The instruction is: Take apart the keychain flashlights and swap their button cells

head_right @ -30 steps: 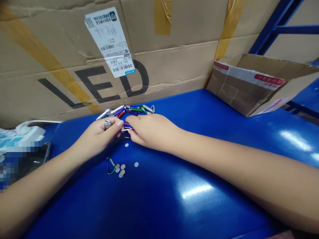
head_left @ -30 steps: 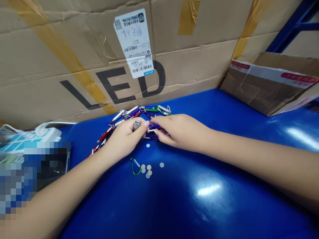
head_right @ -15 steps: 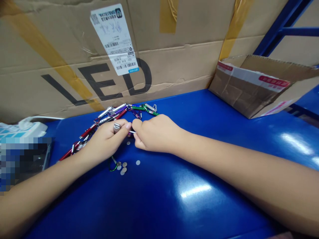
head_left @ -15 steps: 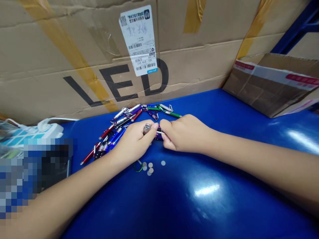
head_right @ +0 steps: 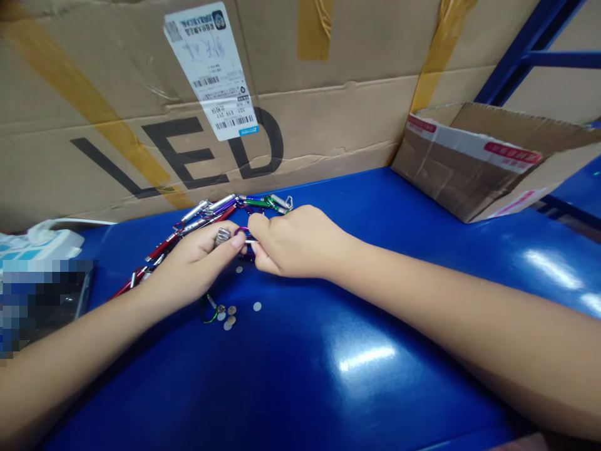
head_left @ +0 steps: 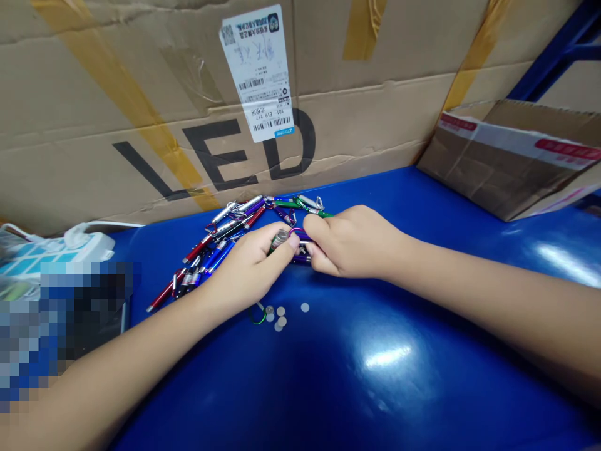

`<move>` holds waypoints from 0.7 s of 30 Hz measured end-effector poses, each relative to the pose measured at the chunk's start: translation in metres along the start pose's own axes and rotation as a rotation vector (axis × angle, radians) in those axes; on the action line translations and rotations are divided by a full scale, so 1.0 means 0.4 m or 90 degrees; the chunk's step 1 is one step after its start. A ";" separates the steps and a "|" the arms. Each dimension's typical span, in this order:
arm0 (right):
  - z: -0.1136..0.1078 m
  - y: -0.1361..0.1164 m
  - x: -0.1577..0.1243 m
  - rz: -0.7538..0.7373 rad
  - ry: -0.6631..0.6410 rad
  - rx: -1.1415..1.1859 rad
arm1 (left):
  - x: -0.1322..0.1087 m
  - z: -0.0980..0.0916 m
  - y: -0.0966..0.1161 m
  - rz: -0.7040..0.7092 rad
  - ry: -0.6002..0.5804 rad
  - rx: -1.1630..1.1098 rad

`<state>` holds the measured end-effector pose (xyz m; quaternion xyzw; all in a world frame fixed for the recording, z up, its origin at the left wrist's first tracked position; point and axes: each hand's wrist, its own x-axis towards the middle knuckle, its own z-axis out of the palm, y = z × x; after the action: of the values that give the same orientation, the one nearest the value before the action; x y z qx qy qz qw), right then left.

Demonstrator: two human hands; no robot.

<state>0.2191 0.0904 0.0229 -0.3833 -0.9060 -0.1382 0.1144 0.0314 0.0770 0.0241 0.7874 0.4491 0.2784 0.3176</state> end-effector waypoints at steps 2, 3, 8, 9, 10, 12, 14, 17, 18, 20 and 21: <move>0.001 0.001 0.000 -0.015 -0.003 -0.003 | 0.000 0.001 0.000 -0.012 -0.013 -0.029; 0.001 0.001 0.000 -0.021 -0.005 -0.006 | 0.000 0.002 0.001 -0.018 -0.017 -0.045; -0.001 0.000 0.003 -0.031 -0.011 -0.026 | -0.003 -0.003 0.008 -0.033 -0.029 -0.039; -0.002 0.000 0.003 -0.030 -0.012 -0.027 | -0.004 -0.005 0.010 -0.029 -0.032 -0.025; -0.002 0.000 0.004 -0.026 -0.014 -0.026 | -0.004 -0.006 0.012 -0.022 -0.035 -0.007; -0.005 0.001 0.005 -0.015 -0.016 -0.018 | -0.006 -0.008 0.014 0.011 -0.045 0.041; -0.007 0.003 0.006 -0.002 -0.014 -0.008 | -0.008 -0.008 0.015 0.058 -0.061 0.086; -0.008 0.005 0.007 -0.001 -0.012 0.001 | -0.012 -0.004 0.014 0.106 -0.073 0.134; -0.008 0.005 0.007 -0.002 -0.012 0.002 | -0.013 -0.002 0.014 0.112 -0.070 0.152; -0.007 0.005 0.006 -0.002 -0.010 0.002 | -0.015 0.002 0.013 0.117 -0.062 0.190; -0.006 0.004 0.006 -0.002 -0.009 0.002 | -0.015 0.003 0.012 0.122 -0.063 0.204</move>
<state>0.2190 0.0923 0.0262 -0.3828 -0.9077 -0.1339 0.1081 0.0322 0.0696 0.0260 0.8796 0.3947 0.1933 0.1820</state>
